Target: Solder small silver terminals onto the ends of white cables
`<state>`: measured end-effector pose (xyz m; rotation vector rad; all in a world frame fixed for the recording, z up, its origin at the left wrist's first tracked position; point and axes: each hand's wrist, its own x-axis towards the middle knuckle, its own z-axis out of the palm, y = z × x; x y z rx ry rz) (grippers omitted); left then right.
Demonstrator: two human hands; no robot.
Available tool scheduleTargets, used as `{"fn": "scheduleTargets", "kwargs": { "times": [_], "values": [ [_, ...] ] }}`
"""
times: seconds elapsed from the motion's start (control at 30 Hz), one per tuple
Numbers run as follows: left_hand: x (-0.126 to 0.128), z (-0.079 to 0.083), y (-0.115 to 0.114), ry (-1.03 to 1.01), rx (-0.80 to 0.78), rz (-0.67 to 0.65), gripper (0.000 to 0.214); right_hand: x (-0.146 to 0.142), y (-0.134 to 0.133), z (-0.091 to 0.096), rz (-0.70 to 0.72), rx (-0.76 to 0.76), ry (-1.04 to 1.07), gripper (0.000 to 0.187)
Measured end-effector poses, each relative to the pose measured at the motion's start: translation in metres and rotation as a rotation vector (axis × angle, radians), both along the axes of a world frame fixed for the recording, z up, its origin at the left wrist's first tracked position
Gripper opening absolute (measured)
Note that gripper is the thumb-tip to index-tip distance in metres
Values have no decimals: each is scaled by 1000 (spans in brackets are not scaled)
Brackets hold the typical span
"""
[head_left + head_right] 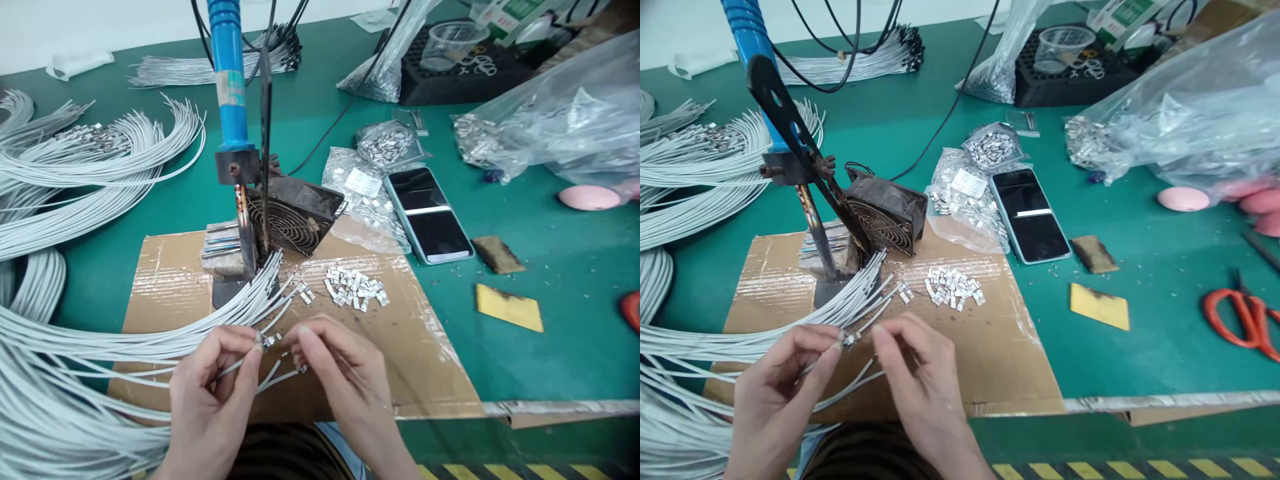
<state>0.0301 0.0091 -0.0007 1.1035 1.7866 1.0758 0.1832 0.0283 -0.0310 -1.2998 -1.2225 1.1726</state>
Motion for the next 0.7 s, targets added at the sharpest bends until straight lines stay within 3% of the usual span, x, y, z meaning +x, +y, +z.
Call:
{"fn": "scheduleTargets", "kwargs": {
  "times": [0.23,0.37,0.7],
  "values": [
    [-10,0,-19,-20,0,-93,13,-16,-4,-2,116,-91,132,36],
    [-13,-1,-25,-46,5,-92,12,-19,-8,-6,116,-131,184,35],
    [-16,0,-30,-61,24,-112,13,-19,-8,4,120,-135,172,35]
  ]
}}
